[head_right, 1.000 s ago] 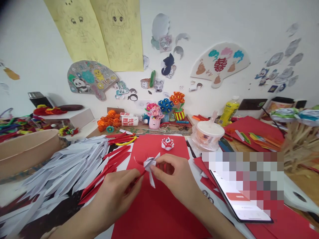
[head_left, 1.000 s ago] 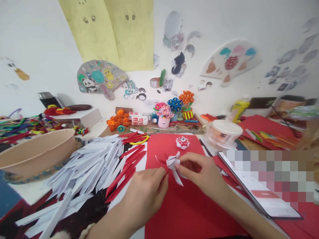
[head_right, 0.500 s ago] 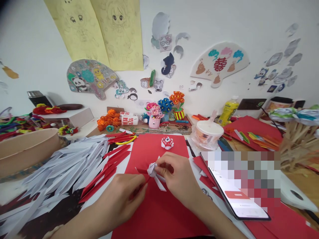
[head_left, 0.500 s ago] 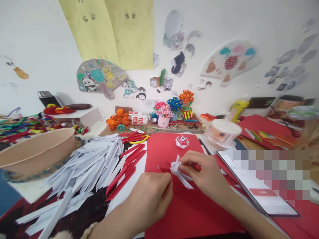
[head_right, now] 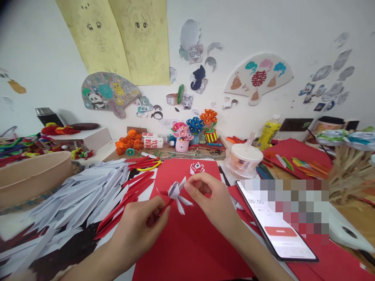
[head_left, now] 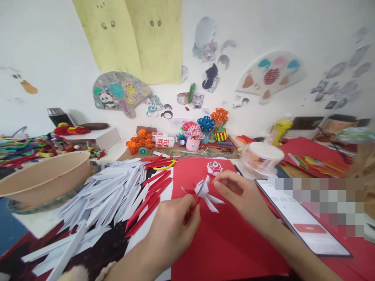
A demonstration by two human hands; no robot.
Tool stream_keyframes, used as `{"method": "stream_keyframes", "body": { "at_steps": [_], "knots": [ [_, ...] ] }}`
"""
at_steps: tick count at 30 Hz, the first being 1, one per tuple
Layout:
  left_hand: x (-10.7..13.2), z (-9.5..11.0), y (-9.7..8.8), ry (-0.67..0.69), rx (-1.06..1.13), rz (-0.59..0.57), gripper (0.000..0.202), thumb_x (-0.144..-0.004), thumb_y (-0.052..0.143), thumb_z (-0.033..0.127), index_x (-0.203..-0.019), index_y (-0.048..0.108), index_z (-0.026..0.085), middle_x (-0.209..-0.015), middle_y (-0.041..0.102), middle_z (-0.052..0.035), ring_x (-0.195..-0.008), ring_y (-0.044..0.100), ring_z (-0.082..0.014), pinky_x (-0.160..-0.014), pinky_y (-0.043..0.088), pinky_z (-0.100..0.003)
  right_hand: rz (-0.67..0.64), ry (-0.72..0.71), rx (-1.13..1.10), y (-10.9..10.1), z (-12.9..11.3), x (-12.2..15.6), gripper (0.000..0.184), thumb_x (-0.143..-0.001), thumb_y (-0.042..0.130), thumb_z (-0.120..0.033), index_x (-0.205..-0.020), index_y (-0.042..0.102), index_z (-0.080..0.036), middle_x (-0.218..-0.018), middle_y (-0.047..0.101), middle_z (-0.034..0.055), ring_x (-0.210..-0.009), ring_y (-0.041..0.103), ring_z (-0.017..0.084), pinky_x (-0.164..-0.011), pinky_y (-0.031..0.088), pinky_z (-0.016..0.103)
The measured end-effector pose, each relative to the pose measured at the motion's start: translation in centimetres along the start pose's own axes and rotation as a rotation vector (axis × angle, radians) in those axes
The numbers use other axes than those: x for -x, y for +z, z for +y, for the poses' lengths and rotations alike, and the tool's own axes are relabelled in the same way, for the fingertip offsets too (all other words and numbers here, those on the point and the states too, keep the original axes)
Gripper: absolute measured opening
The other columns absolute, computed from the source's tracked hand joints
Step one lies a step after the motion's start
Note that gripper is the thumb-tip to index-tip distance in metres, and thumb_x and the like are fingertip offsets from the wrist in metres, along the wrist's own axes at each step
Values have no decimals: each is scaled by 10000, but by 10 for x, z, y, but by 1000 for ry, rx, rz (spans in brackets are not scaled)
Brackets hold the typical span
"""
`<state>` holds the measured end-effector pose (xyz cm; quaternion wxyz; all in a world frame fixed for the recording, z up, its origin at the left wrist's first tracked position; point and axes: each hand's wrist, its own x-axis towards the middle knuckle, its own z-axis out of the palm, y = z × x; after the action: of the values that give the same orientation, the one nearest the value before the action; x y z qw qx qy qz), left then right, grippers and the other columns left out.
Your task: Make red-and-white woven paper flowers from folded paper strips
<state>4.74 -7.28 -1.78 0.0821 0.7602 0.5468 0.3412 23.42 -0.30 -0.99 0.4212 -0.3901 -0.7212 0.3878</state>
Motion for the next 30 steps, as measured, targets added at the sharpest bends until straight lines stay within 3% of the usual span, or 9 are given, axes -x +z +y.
{"method": "stream_keyframes", "body": {
  "at_steps": [4,8,11,13,19,22,26,30],
  "knots": [
    [-5,-1,-4,-102,52,33,248,-870,486,217,-627,446,187,-497,377,79,-433,358,-63,-446,268,-181,-148,32,-140,2,-1,0,317,-787,685,-438,-1010,621,-222,-943,675,39,-820,638,178,-686,516,266],
    [-9,-3,-10,-132,25,-9,259,-906,480,293,-679,552,192,-504,453,64,-442,402,-88,-449,303,-202,-90,-12,-30,8,-5,6,151,-836,636,-348,-854,661,-200,-739,682,8,-671,634,145,-660,506,247],
    [-11,-6,-12,0,-81,80,112,-895,532,288,-906,606,205,-772,640,4,-665,572,-146,-605,426,-253,5,-71,65,13,-6,10,177,-846,602,-304,-714,624,-186,-587,621,-20,-546,583,121,-578,475,226],
    [-11,-7,-12,123,-128,143,141,-879,571,269,-1009,584,216,-958,657,-29,-847,599,-190,-733,450,-310,46,-128,121,15,-6,12,204,-837,595,-268,-651,577,-185,-561,595,-30,-516,555,107,-547,456,210],
    [-8,-5,-10,260,-130,112,125,-883,594,246,-1005,576,234,-932,661,-4,-805,587,-173,-704,426,-302,7,-196,124,16,-4,13,156,-852,589,-238,-705,606,-189,-622,630,-27,-556,578,108,-558,462,201],
    [-7,-2,-13,288,-128,175,125,-876,599,209,-998,576,224,-925,658,-7,-812,582,-168,-727,423,-305,-45,-158,26,15,-2,12,117,-880,586,-282,-819,648,-202,-732,681,-8,-660,636,129,-651,501,221],
    [-10,1,-22,201,-26,327,96,-881,566,164,-971,578,197,-959,619,-37,-885,569,-161,-769,441,-280,-88,-84,-115,14,3,9,85,-872,579,-242,-885,659,-215,-827,705,12,-788,675,161,-741,517,254],
    [-18,-4,-32,43,110,302,101,-917,500,192,-952,594,205,-948,612,-30,-832,564,-144,-731,452,-264,-103,-9,-323,12,7,6,138,-773,574,-111,-808,664,-211,-793,694,9,-780,674,165,-720,517,259]
  ]
}}
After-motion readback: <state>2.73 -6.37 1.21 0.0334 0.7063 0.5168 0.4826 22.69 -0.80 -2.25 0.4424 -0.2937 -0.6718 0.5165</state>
